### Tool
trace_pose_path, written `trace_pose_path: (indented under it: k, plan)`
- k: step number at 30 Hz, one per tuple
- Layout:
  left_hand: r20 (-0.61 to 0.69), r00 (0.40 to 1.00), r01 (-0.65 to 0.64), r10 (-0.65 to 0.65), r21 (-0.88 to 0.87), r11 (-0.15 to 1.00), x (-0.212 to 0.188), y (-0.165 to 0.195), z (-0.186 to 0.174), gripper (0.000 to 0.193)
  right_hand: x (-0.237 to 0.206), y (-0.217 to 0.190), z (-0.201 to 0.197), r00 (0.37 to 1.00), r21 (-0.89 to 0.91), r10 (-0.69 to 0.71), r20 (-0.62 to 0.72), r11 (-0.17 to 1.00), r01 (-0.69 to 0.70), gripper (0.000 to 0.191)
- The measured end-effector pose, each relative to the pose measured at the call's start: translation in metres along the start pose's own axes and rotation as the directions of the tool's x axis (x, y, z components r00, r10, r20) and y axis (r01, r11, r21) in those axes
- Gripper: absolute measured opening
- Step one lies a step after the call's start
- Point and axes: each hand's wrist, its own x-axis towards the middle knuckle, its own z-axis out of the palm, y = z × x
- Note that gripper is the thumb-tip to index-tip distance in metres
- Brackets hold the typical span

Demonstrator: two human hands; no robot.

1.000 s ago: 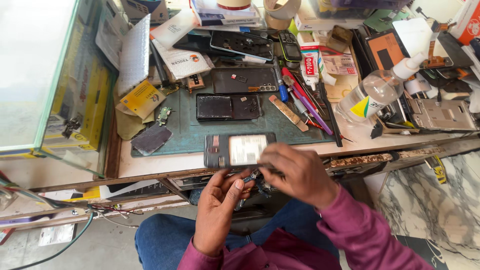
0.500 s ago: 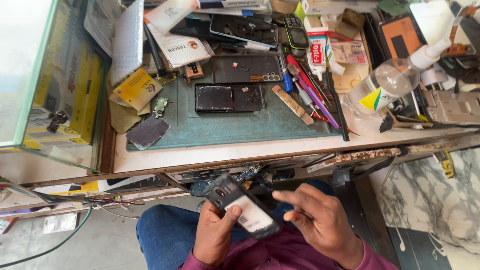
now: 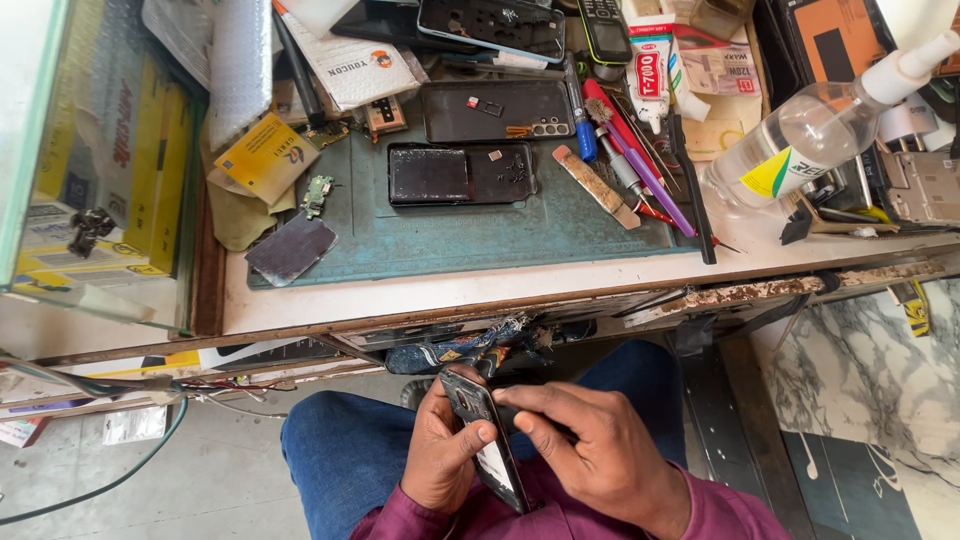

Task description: The person disassembles a smartphone, removes the back cover and internal components, and uses tweezers to adjust parts on the motherboard. The person then handles a second phone with a cracked screen, inspecting it briefly.

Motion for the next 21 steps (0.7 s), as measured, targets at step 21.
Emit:
trace_pose_path:
  k: [21]
  plan:
    - [0.064, 0.99, -0.14, 0.125, 0.414, 0.899, -0.004, 0.014, 0.005, 0.049, -0.004, 0.0, -0.005, 0.996, -0.214, -0.02, 0.081, 0.976, 0.037, 0.023]
